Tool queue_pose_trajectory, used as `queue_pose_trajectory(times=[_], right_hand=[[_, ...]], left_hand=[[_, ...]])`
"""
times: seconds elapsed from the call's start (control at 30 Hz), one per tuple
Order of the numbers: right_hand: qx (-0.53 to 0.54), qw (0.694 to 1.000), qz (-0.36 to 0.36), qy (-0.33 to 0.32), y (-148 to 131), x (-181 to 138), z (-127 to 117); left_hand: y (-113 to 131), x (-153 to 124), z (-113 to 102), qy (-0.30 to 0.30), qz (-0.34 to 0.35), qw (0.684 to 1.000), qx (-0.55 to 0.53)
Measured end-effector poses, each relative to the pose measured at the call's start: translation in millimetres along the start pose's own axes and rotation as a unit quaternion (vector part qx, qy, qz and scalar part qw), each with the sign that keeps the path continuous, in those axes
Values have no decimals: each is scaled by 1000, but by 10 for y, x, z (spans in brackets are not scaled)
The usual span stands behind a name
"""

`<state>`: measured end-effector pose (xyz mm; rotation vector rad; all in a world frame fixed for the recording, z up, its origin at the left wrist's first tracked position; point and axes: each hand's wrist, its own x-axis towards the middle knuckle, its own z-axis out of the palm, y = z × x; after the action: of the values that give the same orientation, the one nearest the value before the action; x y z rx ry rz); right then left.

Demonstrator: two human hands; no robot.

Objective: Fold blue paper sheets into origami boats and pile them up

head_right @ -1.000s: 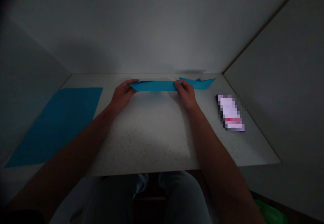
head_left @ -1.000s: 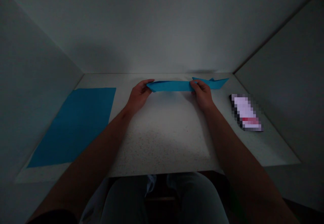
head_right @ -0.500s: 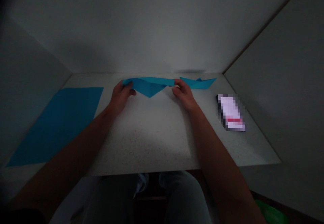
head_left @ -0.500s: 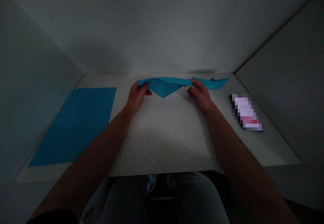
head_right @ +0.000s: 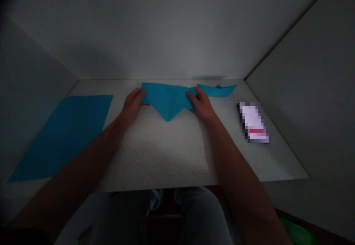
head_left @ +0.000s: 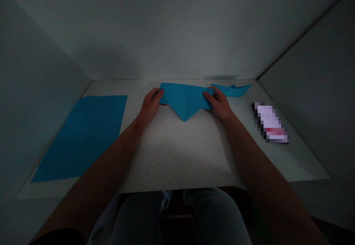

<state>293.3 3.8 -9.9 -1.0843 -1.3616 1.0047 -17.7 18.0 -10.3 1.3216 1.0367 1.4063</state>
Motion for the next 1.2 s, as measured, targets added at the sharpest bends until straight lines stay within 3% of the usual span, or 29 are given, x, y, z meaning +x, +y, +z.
queue_pose_trajectory(times=[0.27, 0.53, 0.7, 0.83, 1.07, 1.2], right_hand=[[-15, 999, -10, 26, 36, 17, -3], [-39, 999, -21, 24, 35, 10, -21], [-14, 1000, -17, 16, 17, 3, -8], [3, 1000, -9, 18, 9, 3, -14], [-16, 998, -13, -53, -44, -29, -32], [-14, 999, -28, -42, -80, -43, -21]], left_hand=[[83, -18, 9, -97, -19, 992, -77], [166, -70, 25, -109, 9, 994, -23], [164, -93, 28, -90, 26, 995, 39], [112, -75, -11, -40, 31, 996, 77], [7, 2, -49, 24, 17, 998, 55], [-22, 26, -64, 43, 18, 997, 55]])
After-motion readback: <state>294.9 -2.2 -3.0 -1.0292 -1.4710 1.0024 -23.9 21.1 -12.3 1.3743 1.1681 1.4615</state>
